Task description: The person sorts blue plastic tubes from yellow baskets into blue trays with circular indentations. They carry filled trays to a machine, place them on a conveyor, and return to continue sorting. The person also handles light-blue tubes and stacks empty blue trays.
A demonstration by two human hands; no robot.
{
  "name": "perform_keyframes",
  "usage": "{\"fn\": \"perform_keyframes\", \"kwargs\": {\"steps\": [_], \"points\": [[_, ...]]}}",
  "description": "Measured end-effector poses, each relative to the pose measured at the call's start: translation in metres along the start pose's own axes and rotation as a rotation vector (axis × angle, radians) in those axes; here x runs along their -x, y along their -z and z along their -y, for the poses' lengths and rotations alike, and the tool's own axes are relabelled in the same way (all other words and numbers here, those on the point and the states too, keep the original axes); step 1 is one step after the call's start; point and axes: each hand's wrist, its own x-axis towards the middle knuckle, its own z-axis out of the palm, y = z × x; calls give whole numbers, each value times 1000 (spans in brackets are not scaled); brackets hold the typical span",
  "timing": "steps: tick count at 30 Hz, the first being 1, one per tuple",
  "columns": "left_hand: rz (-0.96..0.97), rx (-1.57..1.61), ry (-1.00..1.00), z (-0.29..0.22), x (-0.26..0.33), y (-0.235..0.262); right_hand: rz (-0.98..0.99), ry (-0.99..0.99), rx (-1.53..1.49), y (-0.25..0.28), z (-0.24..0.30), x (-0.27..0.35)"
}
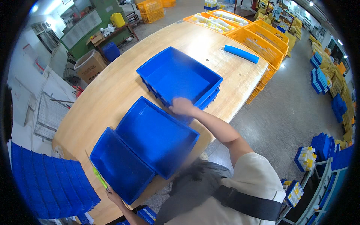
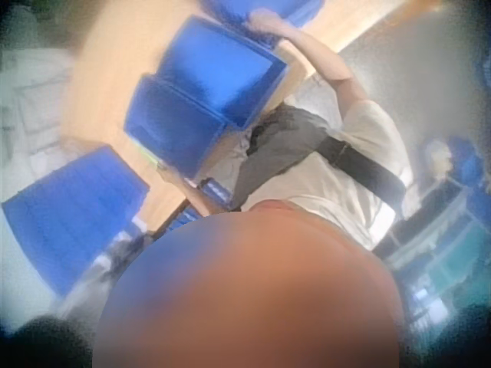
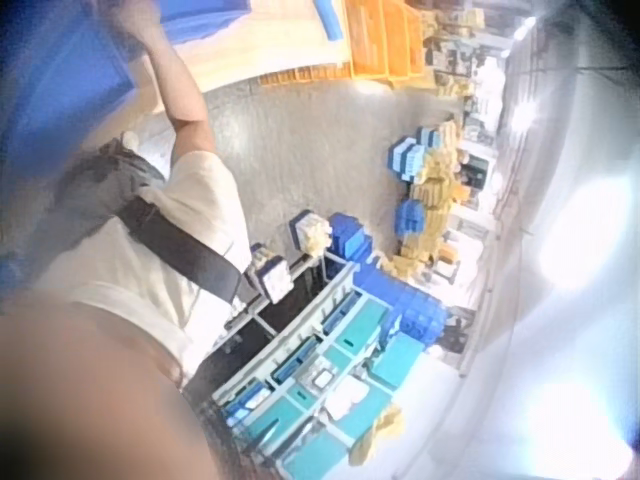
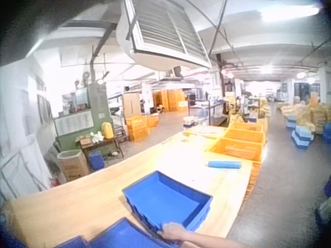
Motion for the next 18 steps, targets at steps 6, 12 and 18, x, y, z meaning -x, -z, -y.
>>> {"fn": "perform_keyframes", "kwargs": {"steps": [6, 12, 18], "points": [[-488, -878, -195, -29, -22, -22, -285, 195, 58, 91, -70, -2], [239, 151, -107, -182, 57, -78, -488, 169, -21, 182, -136, 2], [478, -245, -124, -293, 139, -161, -605, 12, 256, 162, -220, -54]]}}
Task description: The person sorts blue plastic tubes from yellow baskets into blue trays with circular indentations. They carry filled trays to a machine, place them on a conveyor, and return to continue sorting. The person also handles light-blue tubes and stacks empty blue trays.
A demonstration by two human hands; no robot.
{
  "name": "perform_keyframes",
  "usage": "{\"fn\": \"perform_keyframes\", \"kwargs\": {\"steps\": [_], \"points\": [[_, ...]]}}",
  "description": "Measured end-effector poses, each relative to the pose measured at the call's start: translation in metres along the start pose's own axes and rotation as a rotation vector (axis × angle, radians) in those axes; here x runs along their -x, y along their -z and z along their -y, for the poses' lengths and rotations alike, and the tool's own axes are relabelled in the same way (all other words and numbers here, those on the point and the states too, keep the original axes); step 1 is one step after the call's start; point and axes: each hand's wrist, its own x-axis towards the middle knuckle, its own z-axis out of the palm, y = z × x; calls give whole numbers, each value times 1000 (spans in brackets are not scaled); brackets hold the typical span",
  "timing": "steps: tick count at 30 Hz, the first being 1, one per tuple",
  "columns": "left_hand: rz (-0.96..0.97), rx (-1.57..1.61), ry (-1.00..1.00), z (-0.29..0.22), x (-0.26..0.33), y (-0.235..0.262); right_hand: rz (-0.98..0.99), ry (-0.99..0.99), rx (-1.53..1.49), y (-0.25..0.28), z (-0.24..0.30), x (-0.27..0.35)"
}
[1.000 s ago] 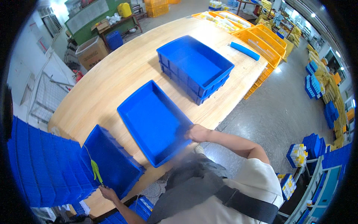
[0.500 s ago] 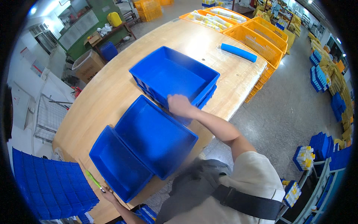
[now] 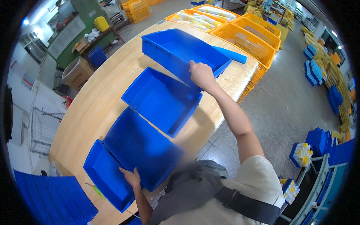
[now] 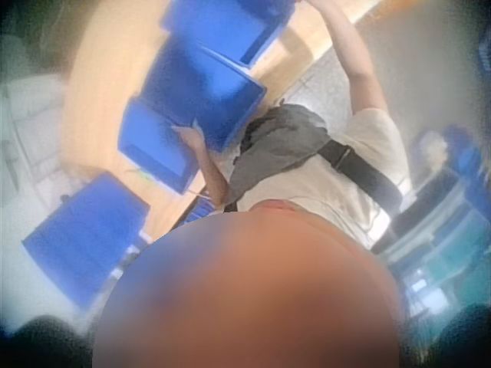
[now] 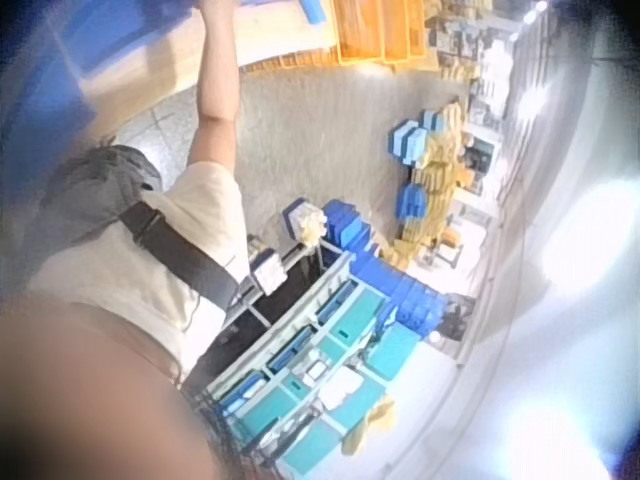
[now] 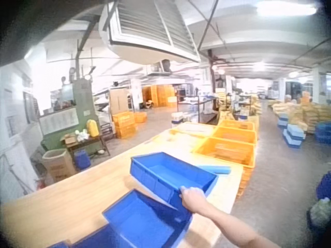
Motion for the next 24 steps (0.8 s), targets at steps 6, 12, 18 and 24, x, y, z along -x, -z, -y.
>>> {"fn": "perform_keyframes", "kwargs": {"steps": [6, 12, 18, 24], "points": [[-58, -25, 110, 1, -46, 11, 296, -58, -28, -104, -60, -7], [-114, -106, 95, 6, -90, -2, 551, -187, -276, -159, -49, 37], [-84, -284, 58, -5, -78, -11, 461, 52, -115, -111, -76, 84], [-92, -312, -14, -72, -14, -43, 503, 253, -168, -65, -193, 115]]}}
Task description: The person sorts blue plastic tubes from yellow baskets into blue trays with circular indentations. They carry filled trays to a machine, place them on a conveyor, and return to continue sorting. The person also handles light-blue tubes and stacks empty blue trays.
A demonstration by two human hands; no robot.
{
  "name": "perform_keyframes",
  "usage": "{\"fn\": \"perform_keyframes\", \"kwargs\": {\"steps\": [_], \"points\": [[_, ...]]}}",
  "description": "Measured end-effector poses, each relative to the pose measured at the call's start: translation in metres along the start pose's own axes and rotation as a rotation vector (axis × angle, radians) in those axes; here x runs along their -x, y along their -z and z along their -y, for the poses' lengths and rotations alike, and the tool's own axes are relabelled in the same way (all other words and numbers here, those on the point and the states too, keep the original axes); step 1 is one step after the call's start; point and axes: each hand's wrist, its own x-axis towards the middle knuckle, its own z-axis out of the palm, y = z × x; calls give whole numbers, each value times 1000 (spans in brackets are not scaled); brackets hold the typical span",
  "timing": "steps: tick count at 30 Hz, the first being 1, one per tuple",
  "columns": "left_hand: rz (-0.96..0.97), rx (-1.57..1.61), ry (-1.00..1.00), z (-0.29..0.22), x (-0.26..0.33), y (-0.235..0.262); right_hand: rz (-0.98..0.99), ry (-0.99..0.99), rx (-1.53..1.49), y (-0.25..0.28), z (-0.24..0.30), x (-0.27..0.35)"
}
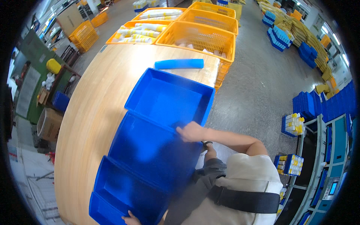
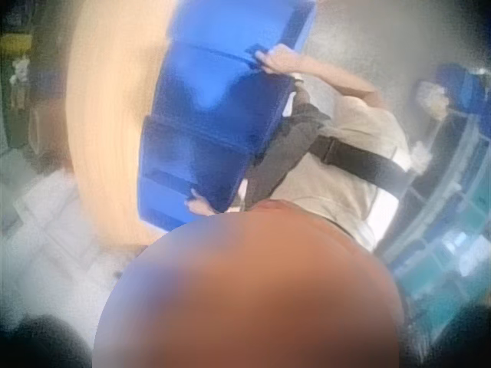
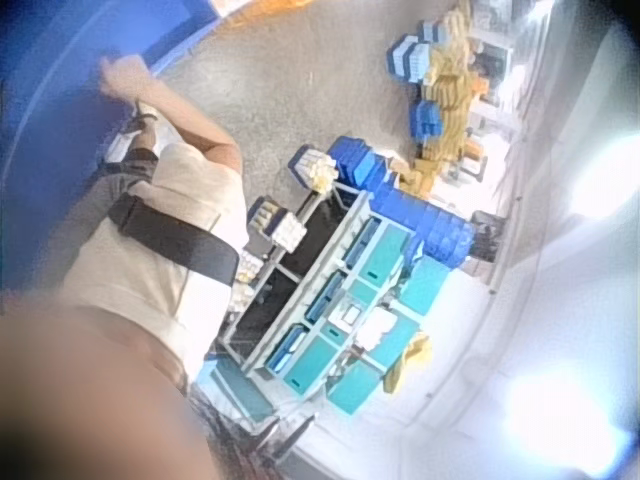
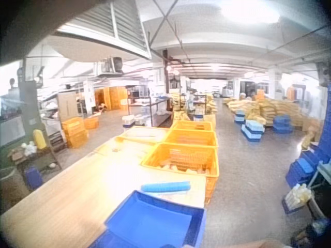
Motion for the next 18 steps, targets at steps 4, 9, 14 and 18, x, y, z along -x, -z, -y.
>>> {"fn": "perform_keyframes", "kwargs": {"steps": [4, 9, 14, 18], "points": [[-137, -94, 55, -72, 46, -6, 131, 31, -41, 19, -74, 12], [23, -135, 246, -119, 84, -19, 176, 41, -157, 80, -159, -2], [-5, -228, 352, -100, 67, -47, -672, -250, -96, 109, -321, -90], [-60, -276, 334, -90, 67, -70, -255, -523, 7, 79, -408, -118]]}}
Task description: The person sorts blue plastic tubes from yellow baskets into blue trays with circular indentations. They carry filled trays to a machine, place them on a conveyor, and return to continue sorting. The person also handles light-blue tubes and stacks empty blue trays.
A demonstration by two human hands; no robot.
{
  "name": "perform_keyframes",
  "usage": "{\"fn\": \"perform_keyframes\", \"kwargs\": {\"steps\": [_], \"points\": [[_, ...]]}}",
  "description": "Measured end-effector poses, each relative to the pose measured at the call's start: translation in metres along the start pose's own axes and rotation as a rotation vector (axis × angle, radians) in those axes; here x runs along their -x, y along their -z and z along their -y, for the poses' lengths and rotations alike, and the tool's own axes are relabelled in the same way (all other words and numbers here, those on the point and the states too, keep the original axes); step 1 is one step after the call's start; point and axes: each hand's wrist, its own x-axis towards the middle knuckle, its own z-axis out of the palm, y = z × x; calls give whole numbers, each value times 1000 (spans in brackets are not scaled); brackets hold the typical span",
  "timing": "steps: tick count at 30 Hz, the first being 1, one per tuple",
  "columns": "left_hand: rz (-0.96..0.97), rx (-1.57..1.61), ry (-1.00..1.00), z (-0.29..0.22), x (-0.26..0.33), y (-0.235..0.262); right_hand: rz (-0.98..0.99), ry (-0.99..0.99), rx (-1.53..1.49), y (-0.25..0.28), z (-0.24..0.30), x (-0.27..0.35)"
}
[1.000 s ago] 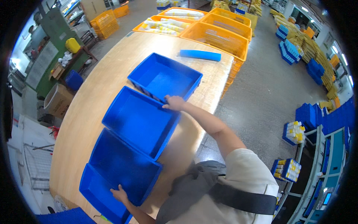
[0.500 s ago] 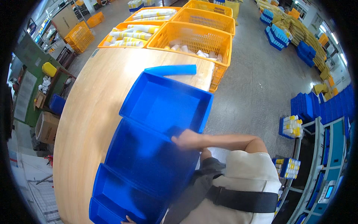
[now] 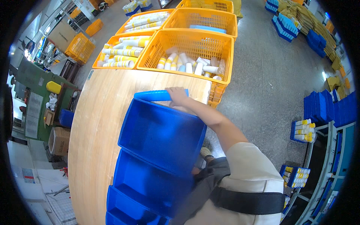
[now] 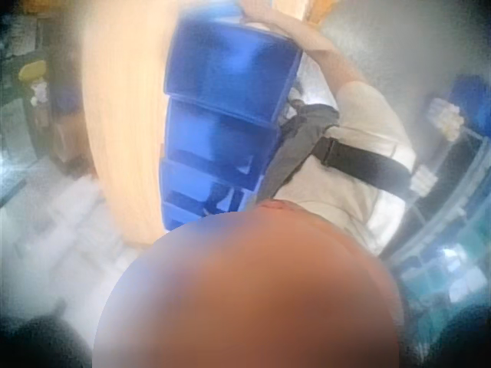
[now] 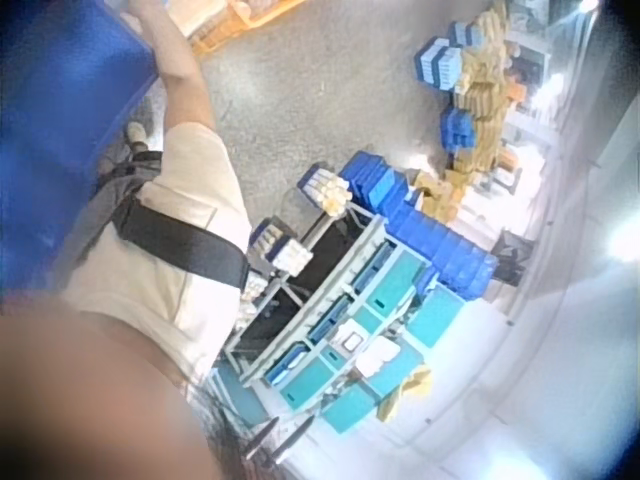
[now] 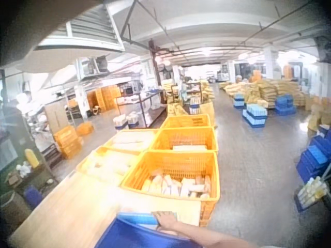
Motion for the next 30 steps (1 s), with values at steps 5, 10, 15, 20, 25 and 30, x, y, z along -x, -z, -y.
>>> {"fn": "perform_keyframes", "kwargs": {"steps": [5, 10, 15, 20, 25, 30], "points": [[-75, -7, -20, -22, 33, -6, 141, -69, -133, -1, -38, -16], [-249, -30, -78, -68, 61, 3, 223, -108, -176, 21, -75, -32], [-229, -1, -89, -140, 88, 26, 264, -98, -122, 28, -122, -73], [-288, 154, -197, -250, 116, 66, 339, -108, -195, 20, -144, -96], [-360, 307, -365, -406, 179, 91, 321, 36, -364, 11, -154, -123], [-397, 292, -402, -502, 241, 112, 177, 143, -462, 35, -137, -206]]}}
